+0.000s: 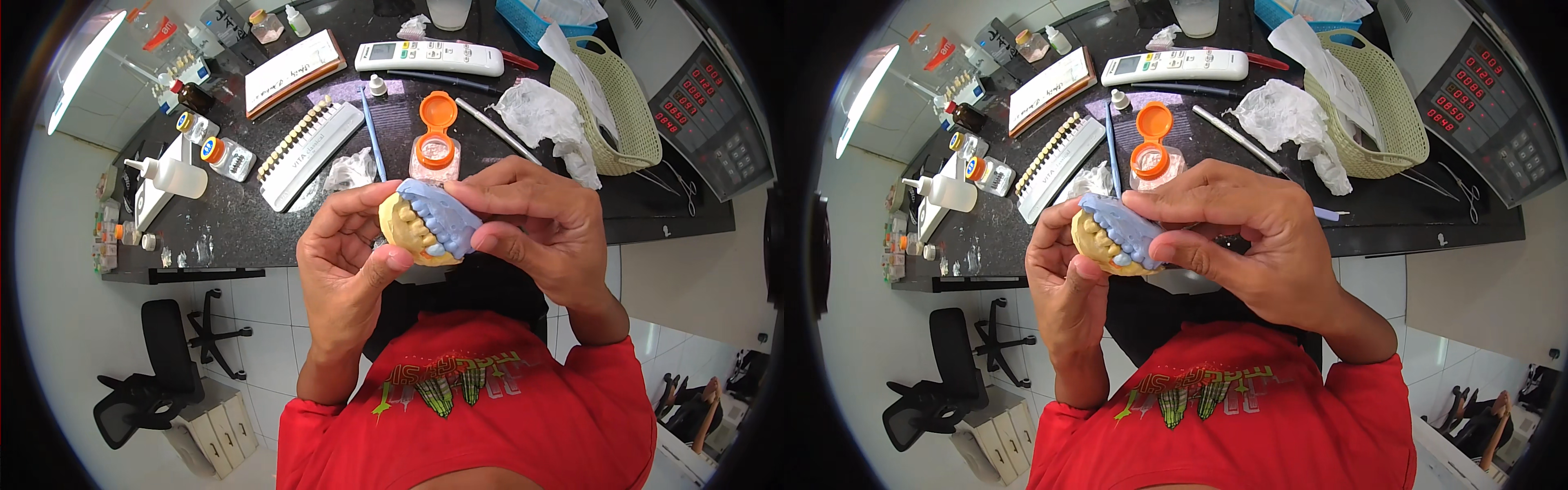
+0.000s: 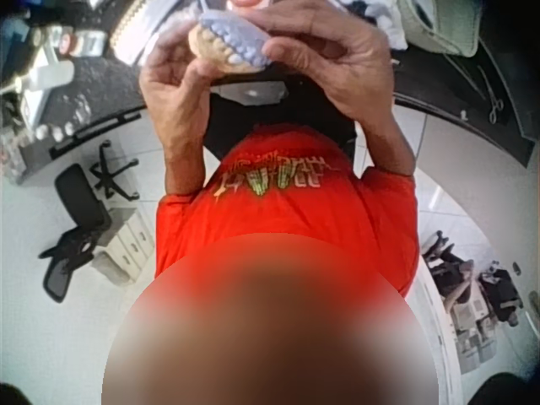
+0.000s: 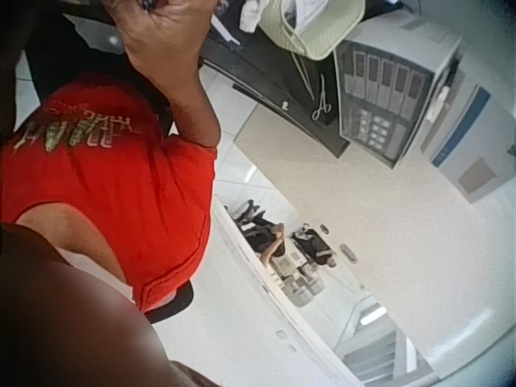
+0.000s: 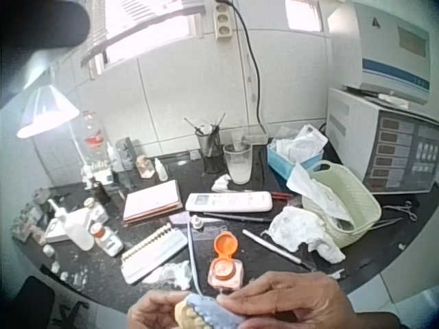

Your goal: Applying a white liquid ceramic or opaquer layer to a dental bridge model using a fine-tipped brush.

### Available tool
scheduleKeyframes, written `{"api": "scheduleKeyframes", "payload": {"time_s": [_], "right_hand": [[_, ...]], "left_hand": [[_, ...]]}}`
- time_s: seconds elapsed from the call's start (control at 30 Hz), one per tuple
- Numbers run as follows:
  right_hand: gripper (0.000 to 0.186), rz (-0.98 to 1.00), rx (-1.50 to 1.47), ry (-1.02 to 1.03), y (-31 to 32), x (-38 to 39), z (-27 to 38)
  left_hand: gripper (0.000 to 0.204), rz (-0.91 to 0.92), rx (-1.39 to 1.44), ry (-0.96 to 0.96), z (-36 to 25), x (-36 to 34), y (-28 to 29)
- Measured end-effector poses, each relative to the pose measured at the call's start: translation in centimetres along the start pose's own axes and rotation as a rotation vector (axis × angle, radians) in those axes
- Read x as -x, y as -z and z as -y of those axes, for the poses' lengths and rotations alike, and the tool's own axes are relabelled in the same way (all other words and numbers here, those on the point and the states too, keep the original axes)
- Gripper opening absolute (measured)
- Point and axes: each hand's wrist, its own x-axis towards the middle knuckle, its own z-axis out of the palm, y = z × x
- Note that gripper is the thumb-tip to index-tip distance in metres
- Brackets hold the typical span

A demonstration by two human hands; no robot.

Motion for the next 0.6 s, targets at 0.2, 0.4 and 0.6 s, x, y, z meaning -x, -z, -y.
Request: {"api": "scheduleKeyframes", "payload": {"time_s": [0.2,0.4,0.6], "right_hand": [[0.051,-0.010,0.406,0.163,-0.6,-0.5,1.0],[0.065,-0.032,0.507,0.139,-1.3,-0.7,0.9],[0.060,-0.036,0.555,0.191,-1.4,-1.1,-0.1]], "left_hand": [[0.046,-0.039,0.029,-0.060,0.6,0.1,-0.1],[0.047,-0.090,0.074,-0.050,1.2,0.2,-0.3],[0.046,-0.084,0.110,-0.063,1.7,0.3,-0.4]]}}
